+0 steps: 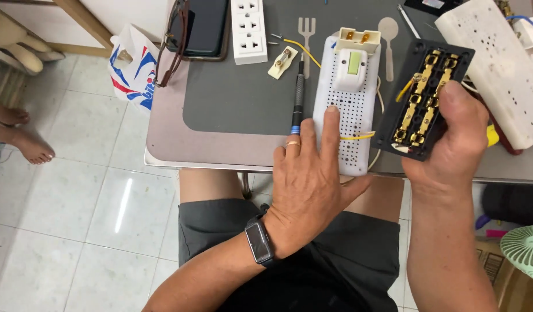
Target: Assembling and wiring a multi-socket power strip using a screwdriver.
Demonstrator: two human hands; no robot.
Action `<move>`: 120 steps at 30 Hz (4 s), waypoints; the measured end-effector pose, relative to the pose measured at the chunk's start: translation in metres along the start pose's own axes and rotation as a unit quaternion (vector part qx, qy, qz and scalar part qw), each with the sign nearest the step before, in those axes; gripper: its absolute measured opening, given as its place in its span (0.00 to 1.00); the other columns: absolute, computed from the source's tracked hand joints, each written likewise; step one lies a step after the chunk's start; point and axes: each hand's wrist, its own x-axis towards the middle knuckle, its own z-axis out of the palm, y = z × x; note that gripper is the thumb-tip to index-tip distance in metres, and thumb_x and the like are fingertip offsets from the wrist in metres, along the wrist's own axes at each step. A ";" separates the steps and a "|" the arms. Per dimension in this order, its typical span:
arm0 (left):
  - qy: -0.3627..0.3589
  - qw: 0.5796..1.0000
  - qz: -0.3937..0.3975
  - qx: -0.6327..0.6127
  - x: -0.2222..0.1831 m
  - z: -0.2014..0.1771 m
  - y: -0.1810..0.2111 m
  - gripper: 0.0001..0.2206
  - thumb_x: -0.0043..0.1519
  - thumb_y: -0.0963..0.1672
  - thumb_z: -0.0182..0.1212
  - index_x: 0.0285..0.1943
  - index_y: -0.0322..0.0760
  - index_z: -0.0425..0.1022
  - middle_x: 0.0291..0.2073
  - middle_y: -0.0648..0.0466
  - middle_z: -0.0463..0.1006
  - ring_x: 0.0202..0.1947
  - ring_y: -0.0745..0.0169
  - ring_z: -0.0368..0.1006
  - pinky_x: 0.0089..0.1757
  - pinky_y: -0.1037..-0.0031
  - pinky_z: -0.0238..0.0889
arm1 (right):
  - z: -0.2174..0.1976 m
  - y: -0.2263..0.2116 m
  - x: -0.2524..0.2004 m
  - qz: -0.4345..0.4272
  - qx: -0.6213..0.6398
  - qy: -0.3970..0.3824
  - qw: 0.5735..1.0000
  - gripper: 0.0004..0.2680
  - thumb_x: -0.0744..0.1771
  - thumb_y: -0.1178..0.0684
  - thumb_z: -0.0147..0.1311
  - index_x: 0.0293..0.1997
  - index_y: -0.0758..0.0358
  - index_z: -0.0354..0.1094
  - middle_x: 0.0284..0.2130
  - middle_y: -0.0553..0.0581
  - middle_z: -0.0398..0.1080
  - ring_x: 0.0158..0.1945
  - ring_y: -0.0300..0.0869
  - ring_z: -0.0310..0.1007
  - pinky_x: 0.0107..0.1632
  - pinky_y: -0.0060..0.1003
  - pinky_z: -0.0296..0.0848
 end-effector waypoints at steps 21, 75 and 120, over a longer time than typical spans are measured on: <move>0.057 0.973 -0.010 -0.225 0.008 -0.026 -0.006 0.41 0.52 0.48 0.67 0.70 0.25 0.47 0.55 0.35 0.69 0.52 0.37 0.70 0.45 0.57 0.67 | 0.076 -0.012 0.001 -0.025 -0.065 -0.051 0.996 0.09 0.61 0.46 0.59 0.30 0.61 0.71 0.25 0.50 0.71 0.28 0.37 0.72 0.33 0.34 0.74; -0.139 0.849 0.144 -0.489 0.085 -0.038 -0.038 0.25 0.58 0.45 0.56 0.65 0.34 0.62 0.56 0.47 0.76 0.30 0.71 0.67 0.30 0.81 0.63 | 0.061 -0.036 0.029 -0.018 0.152 0.236 0.960 0.09 0.57 0.54 0.55 0.15 0.66 0.59 0.11 0.61 0.62 0.11 0.45 0.58 0.12 0.35 0.50; -0.168 0.954 0.036 -0.247 0.039 -0.072 -0.032 0.44 0.50 0.55 0.72 0.70 0.36 0.51 0.68 0.35 0.56 0.67 0.36 0.55 0.50 0.49 0.62 | 0.043 -0.028 0.023 -0.002 0.073 0.144 0.987 0.05 0.57 0.57 0.55 0.19 0.64 0.63 0.18 0.55 0.66 0.21 0.42 0.69 0.20 0.36 0.66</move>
